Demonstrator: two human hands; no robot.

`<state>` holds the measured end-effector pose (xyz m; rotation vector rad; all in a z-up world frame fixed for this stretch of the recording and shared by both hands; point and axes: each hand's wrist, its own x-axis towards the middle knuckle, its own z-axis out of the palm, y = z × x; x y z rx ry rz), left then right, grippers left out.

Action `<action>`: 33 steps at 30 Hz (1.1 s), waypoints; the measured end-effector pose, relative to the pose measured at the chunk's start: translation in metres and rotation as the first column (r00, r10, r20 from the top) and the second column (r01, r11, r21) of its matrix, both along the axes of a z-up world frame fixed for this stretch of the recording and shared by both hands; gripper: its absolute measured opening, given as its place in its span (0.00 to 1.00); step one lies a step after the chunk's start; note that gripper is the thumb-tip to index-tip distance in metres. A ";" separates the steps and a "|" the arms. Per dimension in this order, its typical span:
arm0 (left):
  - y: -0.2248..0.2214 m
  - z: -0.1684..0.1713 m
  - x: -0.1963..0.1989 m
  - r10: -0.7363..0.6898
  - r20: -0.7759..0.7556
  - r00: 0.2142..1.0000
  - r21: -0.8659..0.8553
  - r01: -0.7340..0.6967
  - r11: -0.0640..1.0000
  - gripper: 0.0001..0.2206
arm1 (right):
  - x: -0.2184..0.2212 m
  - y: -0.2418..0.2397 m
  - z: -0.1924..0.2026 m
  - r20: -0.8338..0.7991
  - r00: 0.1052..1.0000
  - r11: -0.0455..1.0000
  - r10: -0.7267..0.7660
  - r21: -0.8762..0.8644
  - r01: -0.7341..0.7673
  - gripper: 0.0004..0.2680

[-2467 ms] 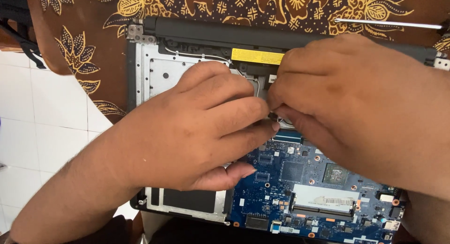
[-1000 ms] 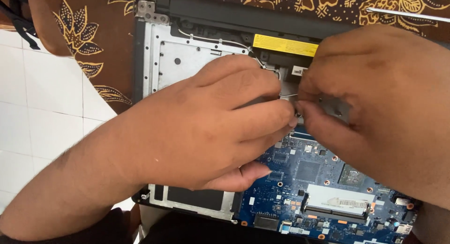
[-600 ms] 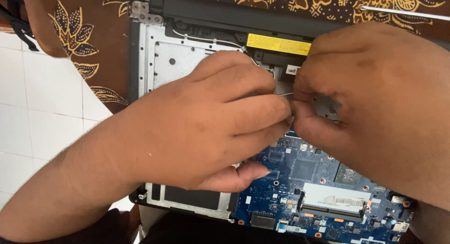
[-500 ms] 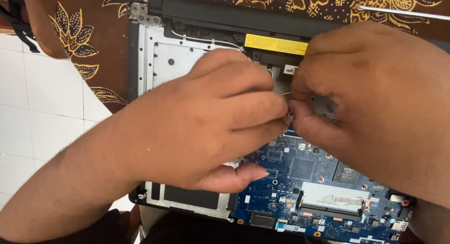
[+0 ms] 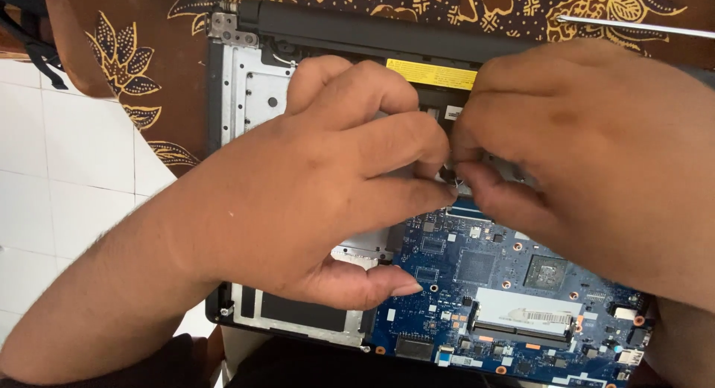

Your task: Reconnecting internal ribbon cables and wire connectors to a laptop motherboard.

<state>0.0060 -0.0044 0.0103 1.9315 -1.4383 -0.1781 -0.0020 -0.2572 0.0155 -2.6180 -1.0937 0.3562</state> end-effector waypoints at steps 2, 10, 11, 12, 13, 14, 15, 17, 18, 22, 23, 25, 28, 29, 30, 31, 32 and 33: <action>0.001 -0.001 0.000 -0.002 0.029 1.000 0.008 0.002 1.000 0.20 | 0.004 -0.002 0.001 0.011 0.999 0.999 0.047 0.025 -0.048 0.01; 0.002 -0.002 0.000 0.010 0.036 0.999 -0.006 -0.010 1.000 0.20 | 0.013 -0.006 0.001 -0.048 0.990 0.974 0.135 0.190 -0.124 0.04; 0.003 -0.001 0.000 0.005 0.026 1.000 -0.016 -0.005 1.000 0.20 | 0.014 -0.006 0.001 -0.046 0.989 0.970 0.142 0.203 -0.130 0.04; 0.003 -0.001 0.001 -0.001 0.015 1.000 -0.028 0.002 1.000 0.20 | 0.014 -0.006 0.001 -0.043 0.988 0.967 0.148 0.215 -0.136 0.04; 0.003 -0.001 0.001 0.000 0.015 1.000 -0.030 0.001 1.000 0.20 | 0.014 -0.006 0.001 -0.045 0.988 0.968 0.149 0.212 -0.137 0.04; 0.003 -0.001 0.002 -0.006 -0.008 1.000 -0.038 0.006 0.999 0.18 | 0.015 -0.006 0.001 -0.042 0.987 0.964 0.155 0.223 -0.142 0.04; 0.004 0.000 0.003 -0.013 -0.030 0.999 -0.045 0.011 0.999 0.16 | 0.015 -0.007 0.001 -0.039 0.986 0.961 0.162 0.234 -0.148 0.04; 0.005 -0.002 0.003 0.015 -0.041 0.999 -0.051 -0.017 0.999 0.13 | 0.016 -0.007 0.001 -0.037 0.985 0.958 0.168 0.244 -0.154 0.04; 0.006 -0.002 0.003 0.042 -0.051 0.998 -0.054 -0.045 0.998 0.10 | 0.016 -0.007 0.001 -0.035 0.984 0.954 0.173 0.255 -0.159 0.04; 0.007 -0.005 0.002 0.112 -0.011 0.994 -0.062 -0.112 0.992 0.09 | 0.014 -0.006 0.002 -0.030 0.982 0.946 0.188 0.274 -0.172 0.04; 0.007 -0.006 0.002 0.124 0.012 0.992 -0.048 -0.123 0.991 0.09 | 0.014 -0.006 0.002 -0.028 0.981 0.941 0.194 0.286 -0.178 0.04; 0.007 -0.007 0.001 0.135 0.035 0.990 -0.039 -0.134 0.990 0.10 | 0.013 -0.005 0.002 -0.025 0.979 0.937 0.200 0.295 -0.184 0.04; 0.005 -0.008 0.001 0.168 0.110 0.980 0.020 -0.172 0.985 0.10 | 0.011 -0.005 0.001 0.003 0.979 0.955 0.205 0.217 -0.201 0.05; 0.005 -0.008 0.001 0.167 0.145 0.975 0.035 -0.174 0.984 0.10 | 0.010 -0.005 0.002 0.025 0.977 0.964 0.210 0.159 -0.211 0.06; 0.005 -0.008 0.001 0.166 0.181 0.969 0.050 -0.178 0.983 0.11 | 0.009 -0.004 0.002 0.047 0.975 0.970 0.217 0.102 -0.221 0.08; 0.005 -0.007 0.001 0.167 0.180 0.969 0.048 -0.178 0.983 0.11 | 0.008 -0.003 0.003 0.046 0.975 0.970 0.217 0.099 -0.221 0.08; 0.005 -0.006 0.000 0.174 0.200 0.964 0.020 -0.182 0.983 0.09 | 0.007 -0.001 0.004 0.068 0.974 0.972 0.214 0.079 -0.219 0.07; 0.006 -0.005 -0.001 0.182 0.220 0.958 -0.008 -0.185 0.983 0.07 | 0.005 0.001 0.005 0.090 0.973 0.974 0.212 0.058 -0.218 0.07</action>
